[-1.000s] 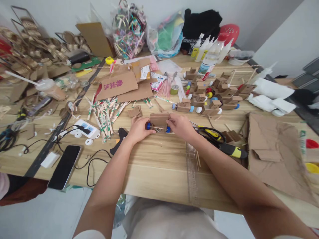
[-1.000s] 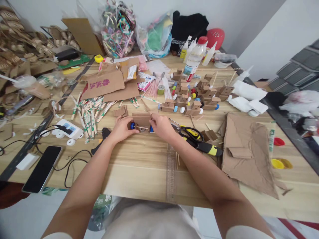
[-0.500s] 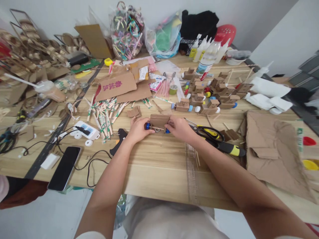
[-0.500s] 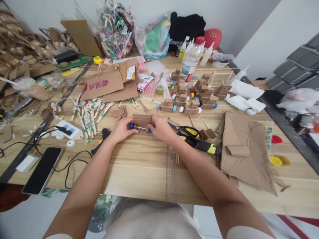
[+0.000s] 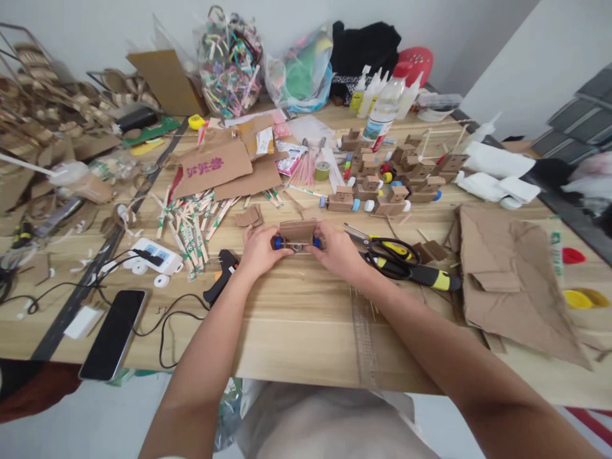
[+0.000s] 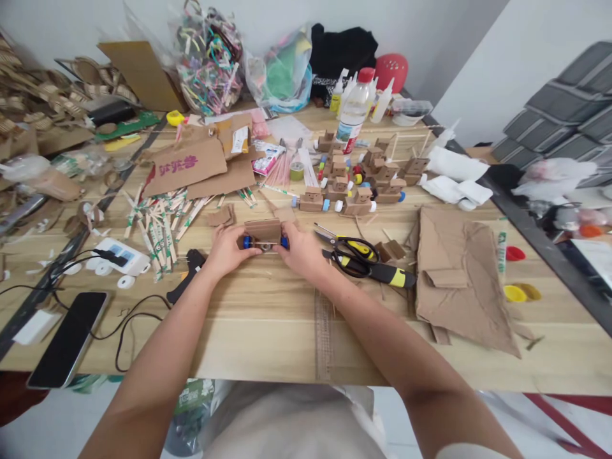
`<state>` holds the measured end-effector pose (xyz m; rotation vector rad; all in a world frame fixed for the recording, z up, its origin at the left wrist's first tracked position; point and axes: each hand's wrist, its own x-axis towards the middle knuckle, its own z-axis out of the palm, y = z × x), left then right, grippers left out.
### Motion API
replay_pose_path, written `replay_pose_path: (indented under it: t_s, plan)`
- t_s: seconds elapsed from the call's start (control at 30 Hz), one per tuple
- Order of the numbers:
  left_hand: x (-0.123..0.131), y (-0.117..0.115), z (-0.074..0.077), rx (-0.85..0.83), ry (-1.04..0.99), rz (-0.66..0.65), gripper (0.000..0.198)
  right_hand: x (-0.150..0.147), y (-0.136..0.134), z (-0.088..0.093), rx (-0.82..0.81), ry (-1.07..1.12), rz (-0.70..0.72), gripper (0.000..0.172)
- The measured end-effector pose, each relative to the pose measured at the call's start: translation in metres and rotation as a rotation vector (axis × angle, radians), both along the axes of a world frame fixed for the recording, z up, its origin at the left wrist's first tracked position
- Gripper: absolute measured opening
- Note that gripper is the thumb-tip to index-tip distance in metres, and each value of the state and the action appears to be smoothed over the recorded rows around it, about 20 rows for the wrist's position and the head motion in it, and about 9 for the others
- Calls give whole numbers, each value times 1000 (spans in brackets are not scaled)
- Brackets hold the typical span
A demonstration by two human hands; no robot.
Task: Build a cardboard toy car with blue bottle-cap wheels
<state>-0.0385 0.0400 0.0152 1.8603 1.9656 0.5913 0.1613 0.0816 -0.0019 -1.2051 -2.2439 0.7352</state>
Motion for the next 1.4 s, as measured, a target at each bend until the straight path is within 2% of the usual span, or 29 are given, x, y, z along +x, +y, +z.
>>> replay_pose_path:
  t_s: [0.13, 0.23, 0.37, 0.8, 1.0, 1.1, 1.2, 1.4]
  plan:
    - [-2, 1, -2, 29, 8, -2, 22, 1, 0, 2, 13, 3, 9, 30]
    - [-4, 2, -4, 23, 10, -13, 27, 3, 4, 6, 17, -8, 16, 21]
    - [-5, 3, -5, 41, -5, -11, 34, 5, 11, 12, 48, -35, 23, 24]
    - [-6, 7, -12, 132, -16, -38, 23, 0, 27, 9, 159, -114, -1, 15]
    - [-4, 5, -7, 162, -28, -23, 35, -4, 24, 17, 213, -47, -37, 14]
    - [-4, 5, -3, 254, -143, -1, 30, -2, 20, 27, 234, 6, -51, 17]
    - [-1, 5, -1, 329, -377, -32, 20, 2, 14, 37, 198, 65, -31, 16]
    - [12, 1, 2, 265, -796, -43, 24, 9, 6, 48, 27, 305, 30, 22]
